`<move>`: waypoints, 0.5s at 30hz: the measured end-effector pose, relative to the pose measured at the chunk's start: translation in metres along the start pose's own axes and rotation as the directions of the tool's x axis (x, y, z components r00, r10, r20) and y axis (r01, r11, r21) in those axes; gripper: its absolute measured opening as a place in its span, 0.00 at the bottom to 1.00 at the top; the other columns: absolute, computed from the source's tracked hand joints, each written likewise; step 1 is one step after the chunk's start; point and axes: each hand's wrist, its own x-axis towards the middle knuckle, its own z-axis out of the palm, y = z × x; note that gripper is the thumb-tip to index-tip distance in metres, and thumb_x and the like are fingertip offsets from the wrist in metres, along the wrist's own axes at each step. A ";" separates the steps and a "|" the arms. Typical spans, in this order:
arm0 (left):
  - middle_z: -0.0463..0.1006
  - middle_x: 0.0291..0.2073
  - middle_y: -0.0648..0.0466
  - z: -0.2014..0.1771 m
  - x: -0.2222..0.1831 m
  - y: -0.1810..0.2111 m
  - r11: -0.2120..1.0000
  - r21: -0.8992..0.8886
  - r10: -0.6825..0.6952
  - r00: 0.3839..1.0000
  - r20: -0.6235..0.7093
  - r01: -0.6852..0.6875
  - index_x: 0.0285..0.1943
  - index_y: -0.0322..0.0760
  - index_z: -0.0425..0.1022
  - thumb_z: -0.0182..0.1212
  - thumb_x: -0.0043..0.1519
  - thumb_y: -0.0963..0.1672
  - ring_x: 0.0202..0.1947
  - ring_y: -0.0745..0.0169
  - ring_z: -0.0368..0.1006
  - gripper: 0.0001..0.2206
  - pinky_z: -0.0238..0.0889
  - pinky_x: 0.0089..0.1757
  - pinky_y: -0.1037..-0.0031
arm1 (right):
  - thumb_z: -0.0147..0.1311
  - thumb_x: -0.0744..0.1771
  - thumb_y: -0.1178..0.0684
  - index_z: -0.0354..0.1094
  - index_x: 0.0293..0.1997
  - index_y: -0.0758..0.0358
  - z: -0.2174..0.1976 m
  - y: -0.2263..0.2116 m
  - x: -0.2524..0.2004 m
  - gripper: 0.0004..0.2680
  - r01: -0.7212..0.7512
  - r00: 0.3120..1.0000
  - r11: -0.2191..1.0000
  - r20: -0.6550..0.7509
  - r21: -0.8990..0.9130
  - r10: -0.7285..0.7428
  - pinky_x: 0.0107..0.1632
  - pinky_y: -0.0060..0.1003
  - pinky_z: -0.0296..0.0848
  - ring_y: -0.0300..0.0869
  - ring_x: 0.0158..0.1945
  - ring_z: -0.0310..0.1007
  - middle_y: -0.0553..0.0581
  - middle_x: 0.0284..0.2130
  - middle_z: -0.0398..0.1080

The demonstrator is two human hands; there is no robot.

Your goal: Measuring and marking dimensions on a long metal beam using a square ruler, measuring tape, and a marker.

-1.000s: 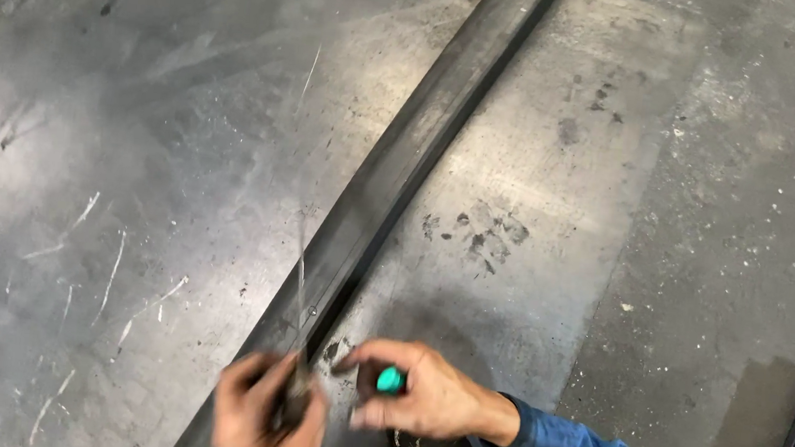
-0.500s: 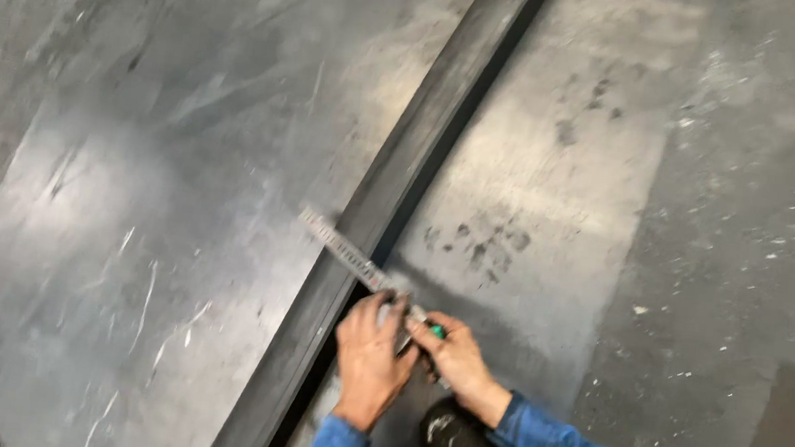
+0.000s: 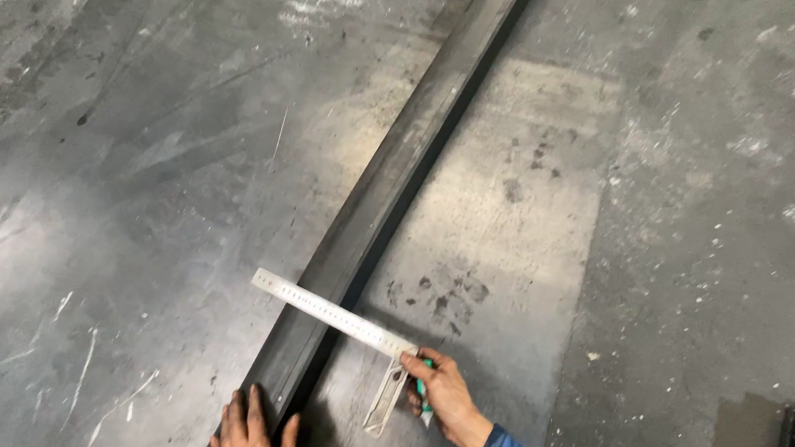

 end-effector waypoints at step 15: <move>0.67 0.65 0.29 0.150 0.014 -0.055 0.928 -0.141 0.255 0.866 -0.430 -0.344 0.70 0.33 0.68 0.47 0.60 0.59 0.67 0.34 0.64 0.36 0.49 0.73 0.45 | 0.58 0.68 0.60 0.71 0.49 0.71 0.009 0.014 -0.003 0.07 -0.089 0.994 0.989 0.058 -0.119 0.097 0.20 0.31 0.58 0.37 0.18 0.59 0.57 0.29 0.68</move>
